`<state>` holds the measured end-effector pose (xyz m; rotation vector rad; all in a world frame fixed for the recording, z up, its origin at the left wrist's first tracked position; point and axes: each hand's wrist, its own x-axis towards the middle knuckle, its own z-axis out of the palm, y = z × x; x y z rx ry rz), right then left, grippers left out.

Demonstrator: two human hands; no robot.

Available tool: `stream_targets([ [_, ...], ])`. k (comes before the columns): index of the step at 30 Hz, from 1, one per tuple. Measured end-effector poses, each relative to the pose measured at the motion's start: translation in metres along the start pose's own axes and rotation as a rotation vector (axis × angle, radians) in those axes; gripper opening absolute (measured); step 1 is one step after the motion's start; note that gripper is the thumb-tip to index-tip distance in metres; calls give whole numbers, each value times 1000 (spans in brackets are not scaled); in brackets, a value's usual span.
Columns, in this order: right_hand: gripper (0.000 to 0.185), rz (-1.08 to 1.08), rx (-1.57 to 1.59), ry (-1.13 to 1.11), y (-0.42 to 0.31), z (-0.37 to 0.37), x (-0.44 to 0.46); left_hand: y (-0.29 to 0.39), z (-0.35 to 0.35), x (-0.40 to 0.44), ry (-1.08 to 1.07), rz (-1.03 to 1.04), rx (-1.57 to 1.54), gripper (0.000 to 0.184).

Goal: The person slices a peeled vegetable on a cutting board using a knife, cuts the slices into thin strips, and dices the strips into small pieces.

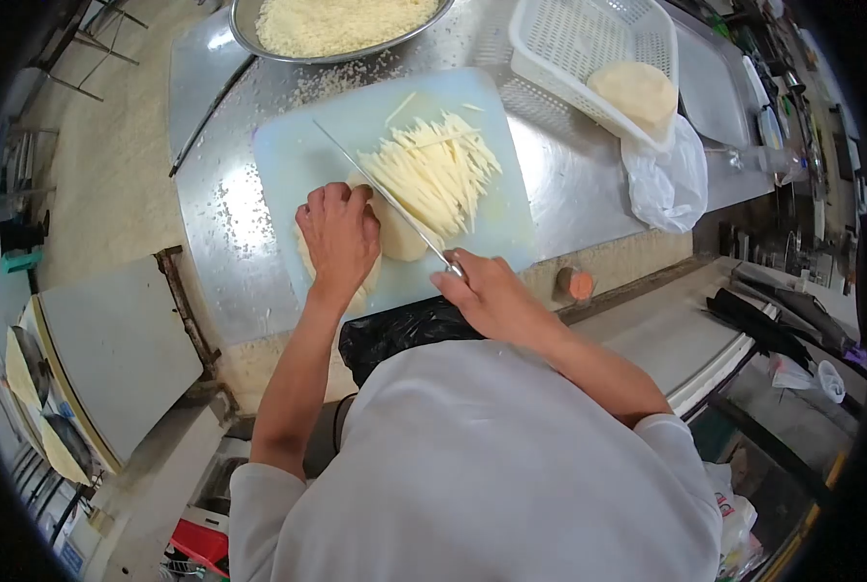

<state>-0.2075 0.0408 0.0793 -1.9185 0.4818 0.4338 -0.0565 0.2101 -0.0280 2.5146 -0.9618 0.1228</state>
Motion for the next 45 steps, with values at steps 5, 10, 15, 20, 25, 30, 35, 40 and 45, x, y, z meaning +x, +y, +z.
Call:
stream_targets([
  [5, 36, -37, -87, 32, 26, 23, 19, -2, 3, -1, -3, -4, -19, 25],
  [10, 35, -48, -16, -7, 8, 4, 12, 0, -1, 6, 0, -12, -24, 24],
  [15, 34, -92, -82, 32, 25, 23, 31, -1, 2, 1, -11, -26, -19, 24],
  [20, 33, -35, -18, -22, -1, 4, 2, 1, 4, 4, 8, -67, -54, 23],
  [25, 38, -85, -129, 4, 40, 27, 29, -10, 6, -1, 20, -33, -137, 23],
  [30, 45, -43, 77, 43, 48, 32, 19, -10, 0, -17, 112, 34, -64, 27],
  [35, 47, 65, 46, -17, 1, 6, -1, -7, 0, -8, 24, -19, -51, 31],
  [40, 48, 7, 8, 21, 21, 24, 12, -8, -1, -11, -47, -36, -37, 34],
  [45, 45, 75, 36, -29, -7, 9, -2, -8, 1, -9, 28, -46, -51, 29],
])
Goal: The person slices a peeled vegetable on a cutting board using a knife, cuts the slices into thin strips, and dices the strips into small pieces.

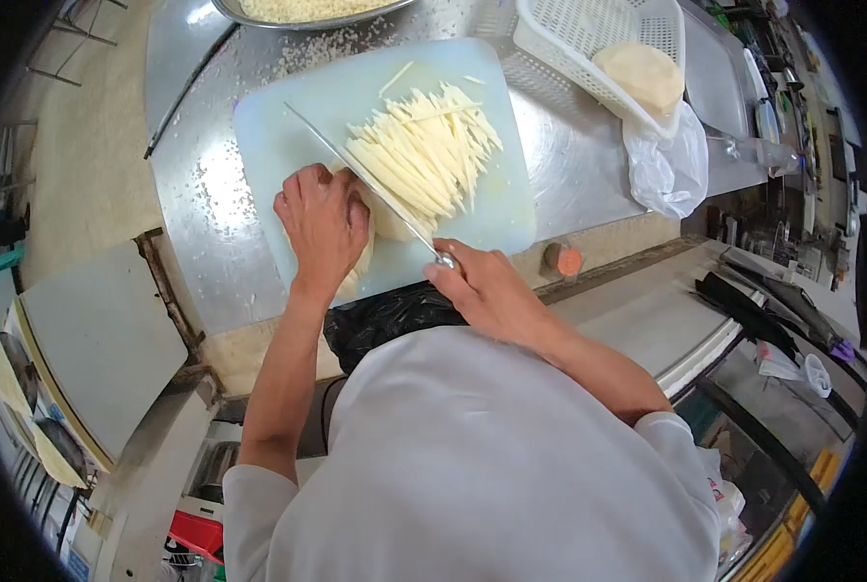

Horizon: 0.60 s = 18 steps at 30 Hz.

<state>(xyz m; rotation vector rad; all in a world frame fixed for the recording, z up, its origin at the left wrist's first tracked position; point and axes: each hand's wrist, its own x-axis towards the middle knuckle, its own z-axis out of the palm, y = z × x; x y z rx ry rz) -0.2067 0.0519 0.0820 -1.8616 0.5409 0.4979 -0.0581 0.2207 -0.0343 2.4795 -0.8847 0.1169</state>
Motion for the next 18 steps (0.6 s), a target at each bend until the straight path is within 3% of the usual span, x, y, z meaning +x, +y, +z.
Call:
stream_targets([
  [3, 44, -123, -46, 46, 25, 13, 14, 0, 0, -1, -8, -3, 3, 29],
  [9, 42, 23, -15, -38, -3, -1, 4, -1, 1, 1, 15, -24, -28, 31],
  [12, 42, -213, -85, 110, 27, 19, 19, -2, 1, 0, 7, -18, -38, 31],
  [18, 37, 21, 21, -14, -5, 3, 4, 0, 0, 1, 23, -28, -46, 31],
])
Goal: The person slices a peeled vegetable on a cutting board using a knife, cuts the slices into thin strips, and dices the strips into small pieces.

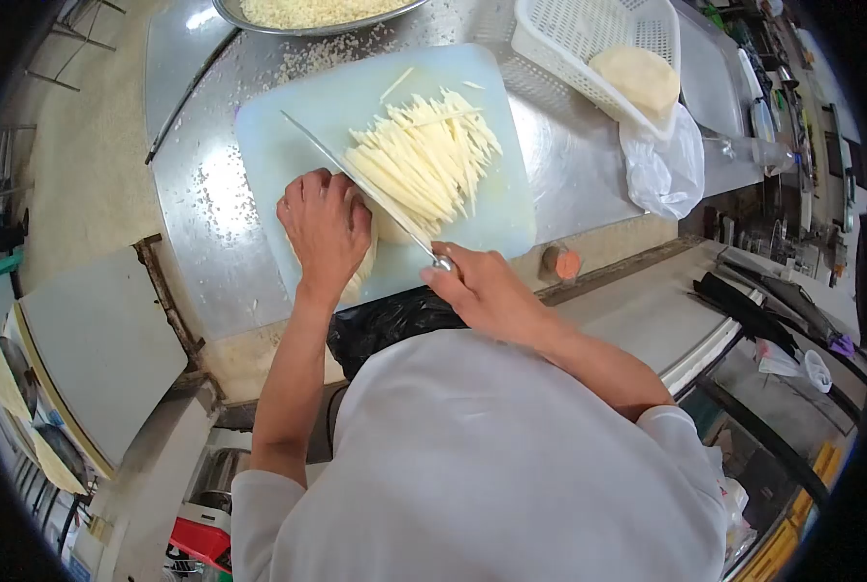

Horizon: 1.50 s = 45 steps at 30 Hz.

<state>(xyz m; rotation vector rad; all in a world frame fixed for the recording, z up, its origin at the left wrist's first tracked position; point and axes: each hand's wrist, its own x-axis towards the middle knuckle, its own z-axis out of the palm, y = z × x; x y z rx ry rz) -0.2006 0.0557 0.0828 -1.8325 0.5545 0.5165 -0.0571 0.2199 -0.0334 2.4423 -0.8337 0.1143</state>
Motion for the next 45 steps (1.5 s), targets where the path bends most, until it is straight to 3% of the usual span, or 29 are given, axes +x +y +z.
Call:
stream_targets([
  [3, 36, -187, -47, 71, 38, 18, 18, -5, 4, -2, 17, 6, -22, 31],
  [12, 39, -189, -165, 116, 43, -2, 34, 7, 18, 4, 53, -66, -20, 32],
  [16, 42, -58, -23, 55, 46, -3, 37, 11, 16, 8, 122, -27, -133, 27],
  [18, 43, 42, 97, 20, 44, -4, 39, 11, 9, -3, 121, 22, -40, 27],
  [21, 41, -60, 51, 74, 45, -2, 41, 8, 10, -10, 84, 38, 5, 27],
  [24, 39, -17, -34, -11, 17, -18, 11, 8, 15, -2, 93, 33, -5, 29],
  [30, 39, -192, -91, 108, 38, 0, 43, 8, 13, 2, 47, 29, 3, 33],
  [34, 40, -21, -4, 9, 13, -14, 10, 9, 11, -1, 19, 10, 10, 34],
  [37, 42, -142, -102, 46, 35, -3, 35, 9, 13, 0, 79, 18, -32, 29],
  [45, 42, -55, -42, 25, 17, -5, 21, 7, 16, -2, 101, 12, -38, 30],
])
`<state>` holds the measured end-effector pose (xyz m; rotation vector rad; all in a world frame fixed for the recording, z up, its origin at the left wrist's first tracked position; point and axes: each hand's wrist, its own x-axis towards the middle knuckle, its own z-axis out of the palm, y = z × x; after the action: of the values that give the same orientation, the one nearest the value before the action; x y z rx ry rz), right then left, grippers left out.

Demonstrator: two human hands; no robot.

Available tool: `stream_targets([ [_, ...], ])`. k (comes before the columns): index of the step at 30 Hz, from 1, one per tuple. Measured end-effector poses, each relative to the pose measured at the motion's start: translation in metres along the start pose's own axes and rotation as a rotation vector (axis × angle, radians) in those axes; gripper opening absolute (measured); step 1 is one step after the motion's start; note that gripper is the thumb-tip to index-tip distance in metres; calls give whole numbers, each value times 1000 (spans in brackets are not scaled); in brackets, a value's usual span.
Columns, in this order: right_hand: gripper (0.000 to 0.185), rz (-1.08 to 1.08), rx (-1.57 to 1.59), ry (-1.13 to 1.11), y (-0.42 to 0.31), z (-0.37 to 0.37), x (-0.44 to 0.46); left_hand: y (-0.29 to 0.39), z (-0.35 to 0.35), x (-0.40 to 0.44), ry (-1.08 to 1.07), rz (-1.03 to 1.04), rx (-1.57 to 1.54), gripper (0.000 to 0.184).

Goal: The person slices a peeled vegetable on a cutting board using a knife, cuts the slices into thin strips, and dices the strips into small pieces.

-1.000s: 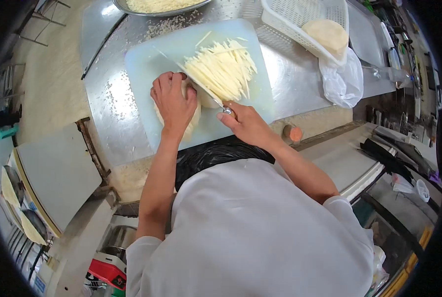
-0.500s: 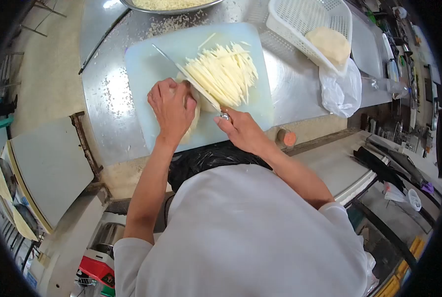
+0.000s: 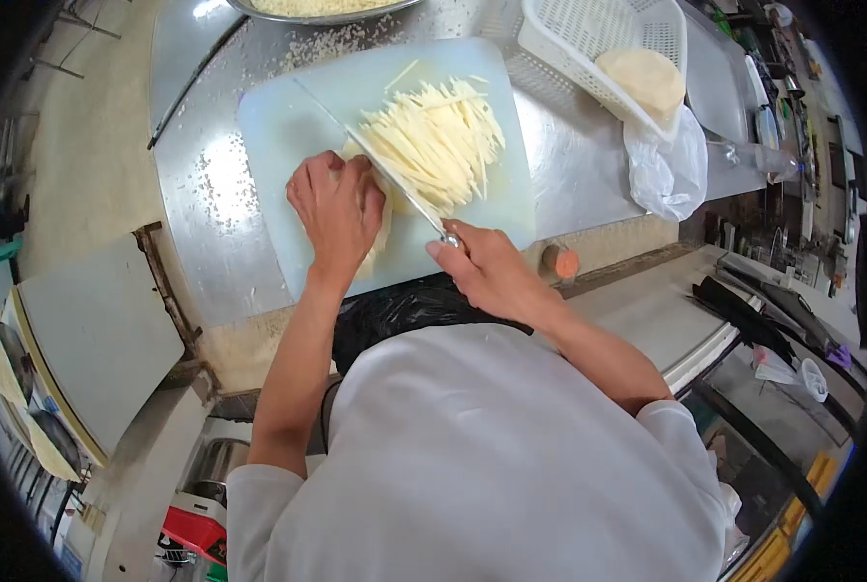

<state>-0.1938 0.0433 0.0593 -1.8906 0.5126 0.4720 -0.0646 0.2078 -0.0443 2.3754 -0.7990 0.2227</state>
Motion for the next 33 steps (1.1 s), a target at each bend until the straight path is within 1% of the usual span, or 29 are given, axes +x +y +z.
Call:
stream_targets([
  [4, 42, 35, 24, -30, 10, 5, 21, -1, -1, 1, -12, -11, -16, 30],
  [7, 42, 89, 28, -62, -13, -7, -6, -3, 2, 0, 16, 1, -10, 29],
  [13, 42, -81, 6, 36, 8, 11, 25, -3, -1, 0, -11, -4, -24, 30],
  [14, 42, -38, 21, 18, 9, 9, 19, -3, -1, 0, 3, -2, -16, 30],
  [16, 42, 58, 50, -21, -14, -2, -1, -2, 2, 0, 24, -2, -4, 30],
  [19, 43, 62, 61, -38, -10, 1, -3, -1, 0, 1, 29, -1, -37, 30],
  [22, 44, -42, -3, 35, 3, 17, 25, -4, 1, 0, -8, -5, -8, 31],
  [27, 44, 88, 76, -35, -19, 1, -7, -3, 2, 0, 39, 22, -27, 30],
  [29, 43, 33, 66, -6, -7, 9, -2, -2, 1, -1, 31, 16, -42, 31],
  [31, 42, -124, -12, 55, 21, 26, 25, -3, -1, -1, 5, -2, -36, 32],
  [33, 43, -128, -20, 65, 28, 28, 28, -10, -4, -4, 34, 2, -168, 33],
])
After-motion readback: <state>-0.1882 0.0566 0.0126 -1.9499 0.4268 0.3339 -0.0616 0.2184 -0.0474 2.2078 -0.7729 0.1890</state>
